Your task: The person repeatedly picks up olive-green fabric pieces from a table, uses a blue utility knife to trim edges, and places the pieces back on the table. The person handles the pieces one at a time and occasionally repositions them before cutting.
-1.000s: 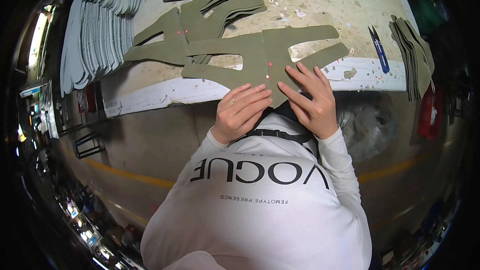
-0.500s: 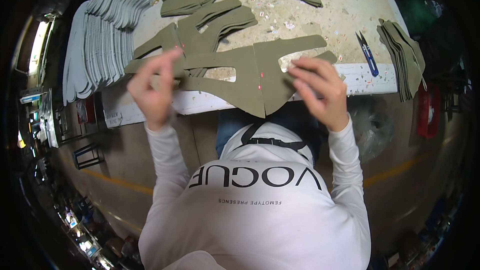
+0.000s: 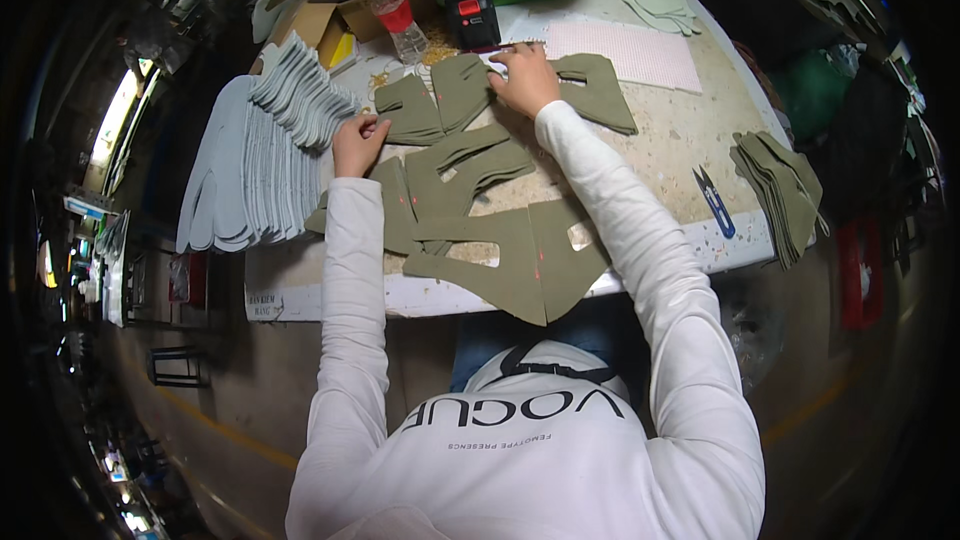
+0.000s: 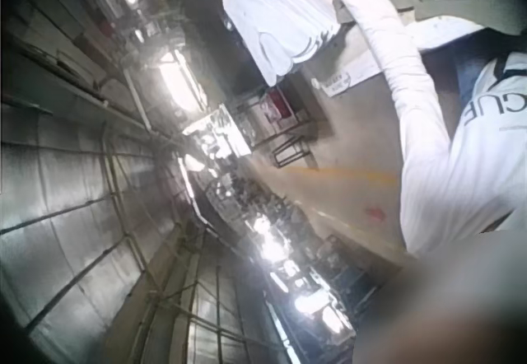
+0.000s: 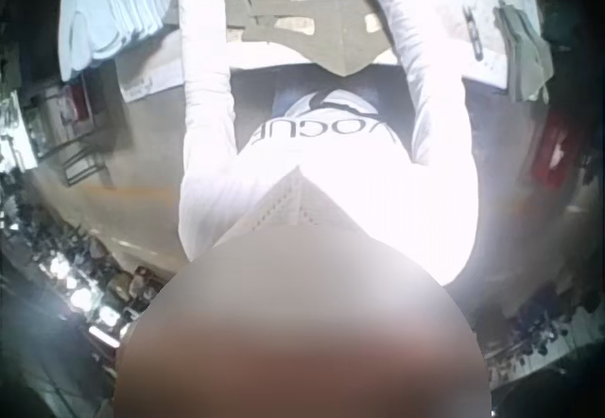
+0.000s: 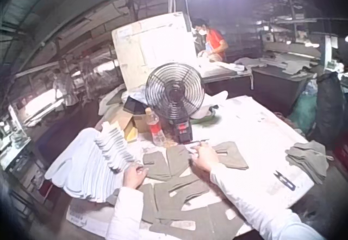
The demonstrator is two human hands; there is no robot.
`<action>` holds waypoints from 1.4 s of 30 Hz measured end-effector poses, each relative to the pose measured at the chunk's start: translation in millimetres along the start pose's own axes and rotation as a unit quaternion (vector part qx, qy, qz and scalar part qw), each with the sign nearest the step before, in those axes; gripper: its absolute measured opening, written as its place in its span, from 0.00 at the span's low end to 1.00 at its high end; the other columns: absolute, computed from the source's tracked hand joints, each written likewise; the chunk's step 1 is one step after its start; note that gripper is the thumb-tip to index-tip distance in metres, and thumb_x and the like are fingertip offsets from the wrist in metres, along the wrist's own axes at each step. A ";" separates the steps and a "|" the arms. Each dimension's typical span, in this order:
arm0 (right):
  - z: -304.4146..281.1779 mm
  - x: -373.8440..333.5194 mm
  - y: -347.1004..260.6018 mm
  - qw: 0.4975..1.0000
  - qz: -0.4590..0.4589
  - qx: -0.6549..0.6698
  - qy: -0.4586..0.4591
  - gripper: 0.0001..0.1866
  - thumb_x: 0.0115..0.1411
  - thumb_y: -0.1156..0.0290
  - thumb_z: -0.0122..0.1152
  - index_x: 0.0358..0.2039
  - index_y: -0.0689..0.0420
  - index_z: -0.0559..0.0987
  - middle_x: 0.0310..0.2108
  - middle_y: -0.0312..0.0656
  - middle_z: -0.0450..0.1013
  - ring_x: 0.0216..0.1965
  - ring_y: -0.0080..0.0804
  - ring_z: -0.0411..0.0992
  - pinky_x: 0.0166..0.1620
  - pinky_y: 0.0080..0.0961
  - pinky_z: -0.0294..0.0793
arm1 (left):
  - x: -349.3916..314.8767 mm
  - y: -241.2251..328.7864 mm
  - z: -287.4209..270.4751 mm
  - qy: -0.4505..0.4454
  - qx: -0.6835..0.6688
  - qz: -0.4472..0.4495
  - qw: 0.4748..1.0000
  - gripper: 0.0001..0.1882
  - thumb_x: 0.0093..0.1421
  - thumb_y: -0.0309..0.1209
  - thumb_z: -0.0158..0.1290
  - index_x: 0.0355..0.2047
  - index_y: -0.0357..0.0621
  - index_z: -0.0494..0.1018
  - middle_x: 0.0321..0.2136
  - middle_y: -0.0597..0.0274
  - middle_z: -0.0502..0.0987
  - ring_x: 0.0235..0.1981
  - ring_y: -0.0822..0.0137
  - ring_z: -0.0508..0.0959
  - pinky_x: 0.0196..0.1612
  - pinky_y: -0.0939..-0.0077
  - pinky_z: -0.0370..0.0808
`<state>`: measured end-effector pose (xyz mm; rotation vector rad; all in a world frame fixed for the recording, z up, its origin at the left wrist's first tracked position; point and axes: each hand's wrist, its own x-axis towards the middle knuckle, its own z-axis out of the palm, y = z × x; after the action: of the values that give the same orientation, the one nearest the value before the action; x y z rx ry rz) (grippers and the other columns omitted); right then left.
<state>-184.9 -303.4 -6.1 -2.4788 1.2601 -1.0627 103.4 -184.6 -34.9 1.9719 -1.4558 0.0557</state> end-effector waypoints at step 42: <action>-229.6 -145.7 -1.9 0.862 0.148 0.485 -0.020 0.10 0.63 0.73 0.56 0.43 0.62 0.78 0.35 0.35 0.76 0.35 0.15 0.73 0.39 0.12 0.72 | -136.8 87.3 -148.3 -0.076 -0.587 -0.099 0.800 0.13 0.65 0.28 0.50 0.44 0.30 0.75 0.42 0.55 0.78 0.42 0.71 0.78 0.46 0.78 0.74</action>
<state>-392.2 -154.0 87.2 -1.4774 0.7428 -1.1492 28.3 -4.2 65.9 1.0440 -0.9245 -0.9037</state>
